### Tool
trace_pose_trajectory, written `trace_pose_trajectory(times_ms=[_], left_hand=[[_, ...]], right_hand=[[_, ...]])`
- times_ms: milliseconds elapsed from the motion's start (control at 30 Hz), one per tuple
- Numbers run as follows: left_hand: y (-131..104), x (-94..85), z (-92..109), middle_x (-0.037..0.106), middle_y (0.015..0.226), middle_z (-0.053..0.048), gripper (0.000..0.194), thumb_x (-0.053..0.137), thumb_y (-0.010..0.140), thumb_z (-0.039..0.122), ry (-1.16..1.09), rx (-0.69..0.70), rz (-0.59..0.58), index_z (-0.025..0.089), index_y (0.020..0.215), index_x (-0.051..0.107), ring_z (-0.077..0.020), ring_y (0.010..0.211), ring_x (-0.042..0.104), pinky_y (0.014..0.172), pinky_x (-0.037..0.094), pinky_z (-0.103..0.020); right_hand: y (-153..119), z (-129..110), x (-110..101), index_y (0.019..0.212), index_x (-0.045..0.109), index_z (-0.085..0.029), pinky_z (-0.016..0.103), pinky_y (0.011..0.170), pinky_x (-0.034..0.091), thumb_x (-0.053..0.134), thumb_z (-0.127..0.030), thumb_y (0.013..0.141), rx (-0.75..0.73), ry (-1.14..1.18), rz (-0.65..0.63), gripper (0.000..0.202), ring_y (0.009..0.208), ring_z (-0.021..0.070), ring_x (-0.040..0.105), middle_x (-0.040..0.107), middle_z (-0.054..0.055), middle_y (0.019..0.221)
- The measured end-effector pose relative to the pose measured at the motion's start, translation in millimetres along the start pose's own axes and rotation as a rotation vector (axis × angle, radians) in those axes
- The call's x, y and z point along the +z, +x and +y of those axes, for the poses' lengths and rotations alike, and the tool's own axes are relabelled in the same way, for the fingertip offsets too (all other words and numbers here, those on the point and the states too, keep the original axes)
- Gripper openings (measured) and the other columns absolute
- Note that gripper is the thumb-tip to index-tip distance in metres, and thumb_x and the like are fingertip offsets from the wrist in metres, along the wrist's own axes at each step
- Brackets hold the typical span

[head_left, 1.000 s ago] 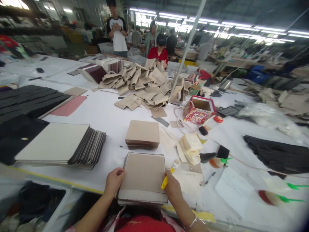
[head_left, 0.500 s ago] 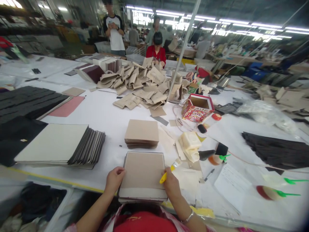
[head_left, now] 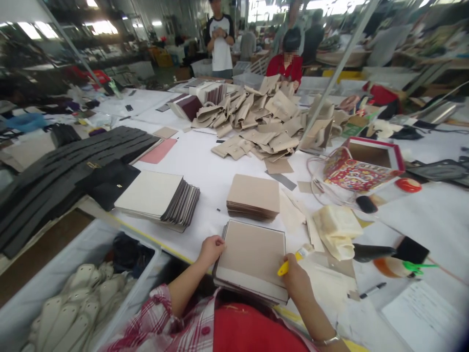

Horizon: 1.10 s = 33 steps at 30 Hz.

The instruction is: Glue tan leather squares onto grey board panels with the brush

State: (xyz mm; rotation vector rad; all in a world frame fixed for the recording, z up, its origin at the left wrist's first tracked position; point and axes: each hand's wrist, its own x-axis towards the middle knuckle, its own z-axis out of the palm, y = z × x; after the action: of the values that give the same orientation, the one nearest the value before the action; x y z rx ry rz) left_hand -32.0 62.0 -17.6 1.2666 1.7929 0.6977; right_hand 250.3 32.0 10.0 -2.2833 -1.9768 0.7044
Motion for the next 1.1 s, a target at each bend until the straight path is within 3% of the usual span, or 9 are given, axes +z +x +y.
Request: trace_pose_trajectory(times_ms=[167, 467, 667, 733, 800, 900, 1000, 1100], left_hand=[[-0.4, -1.4, 1.0, 0.06, 0.06, -0.001, 0.014, 0.061, 0.065, 0.023, -0.011, 0.012, -0.05, 0.014, 0.075, 0.066, -0.0101, 0.052, 0.053, 0.05, 0.04, -0.02], [-2.2, -0.7, 2.6, 0.062, 0.061, -0.001, 0.019, 0.06, 0.067, 0.028, 0.013, -0.01, -0.09, 0.014, 0.078, 0.066, -0.0095, 0.048, 0.052, 0.046, 0.04, -0.02], [-4.7, -4.8, 11.4, 0.06, 0.059, 0.0, 0.016, 0.057, 0.068, 0.021, 0.138, 0.022, -0.085, 0.015, 0.081, 0.064, -0.0119, 0.054, 0.055, 0.054, 0.042, -0.022], [-7.1, -5.4, 19.5, 0.061, 0.067, -0.002, 0.025, 0.057, 0.067, 0.016, 0.191, 0.049, -0.057, 0.015, 0.091, 0.062, -0.0151, 0.065, 0.057, 0.063, 0.043, -0.025], [-9.5, -3.0, 27.6, 0.062, 0.09, -0.007, 0.043, 0.054, 0.067, 0.011, 0.325, 0.142, -0.011, 0.018, 0.11, 0.055, -0.0204, 0.087, 0.056, 0.076, 0.041, -0.031], [-10.1, 7.6, 33.9, 0.043, 0.129, -0.009, 0.054, 0.045, 0.072, 0.004, 0.645, 0.451, -0.081, 0.025, 0.122, 0.045, -0.0253, 0.117, 0.038, 0.093, 0.032, -0.041], [-6.1, 23.8, 32.3, 0.034, 0.136, -0.009, 0.05, 0.039, 0.075, 0.003, 0.822, 0.708, -0.253, 0.021, 0.121, 0.046, -0.0245, 0.125, 0.029, 0.1, 0.025, -0.042], [-2.6, 41.3, 28.6, 0.04, 0.131, -0.015, 0.041, 0.04, 0.077, 0.006, 0.844, 0.788, -0.215, 0.013, 0.117, 0.048, -0.0251, 0.123, 0.033, 0.099, 0.029, -0.04]], right_hand=[[0.5, 0.8, -0.1, 0.093, 0.043, -0.019, 0.02, 0.05, 0.024, 0.037, -0.01, 0.076, 0.0, -0.011, -0.022, 0.02, 0.054, 0.0118, 0.049, 0.052, -0.001, 0.062], [1.6, 5.4, 2.5, 0.092, 0.043, -0.019, 0.02, 0.05, 0.026, 0.037, -0.023, 0.083, -0.011, 0.023, -0.018, 0.012, 0.054, 0.0127, 0.05, 0.052, -0.001, 0.061], [0.7, 1.4, -2.9, 0.092, 0.043, -0.019, 0.021, 0.05, 0.027, 0.035, -0.022, 0.084, -0.02, -0.024, -0.035, 0.011, 0.057, 0.0133, 0.052, 0.054, 0.0, 0.063], [0.8, -0.3, -4.6, 0.093, 0.042, -0.019, 0.021, 0.05, 0.027, 0.035, -0.017, 0.083, -0.034, -0.087, -0.062, 0.012, 0.059, 0.0138, 0.054, 0.056, 0.001, 0.065], [1.5, -0.5, -7.9, 0.095, 0.042, -0.018, 0.022, 0.05, 0.027, 0.035, -0.013, 0.082, -0.029, -0.168, -0.085, 0.015, 0.06, 0.0143, 0.056, 0.057, 0.002, 0.067], [3.8, 1.2, -17.7, 0.098, 0.043, -0.017, 0.022, 0.05, 0.032, 0.036, -0.012, 0.082, 0.0, -0.287, -0.043, 0.018, 0.06, 0.0157, 0.057, 0.057, 0.004, 0.067], [9.6, -3.3, -22.5, 0.097, 0.045, -0.016, 0.026, 0.059, 0.04, 0.041, -0.011, 0.08, -0.08, -0.339, 0.114, 0.018, 0.072, 0.0193, 0.058, 0.059, 0.009, 0.077], [20.3, -20.3, -4.2, 0.097, 0.049, -0.015, 0.033, 0.079, 0.043, 0.04, -0.006, 0.078, -0.374, -0.259, 0.29, 0.023, 0.099, 0.0226, 0.052, 0.056, 0.015, 0.104]])
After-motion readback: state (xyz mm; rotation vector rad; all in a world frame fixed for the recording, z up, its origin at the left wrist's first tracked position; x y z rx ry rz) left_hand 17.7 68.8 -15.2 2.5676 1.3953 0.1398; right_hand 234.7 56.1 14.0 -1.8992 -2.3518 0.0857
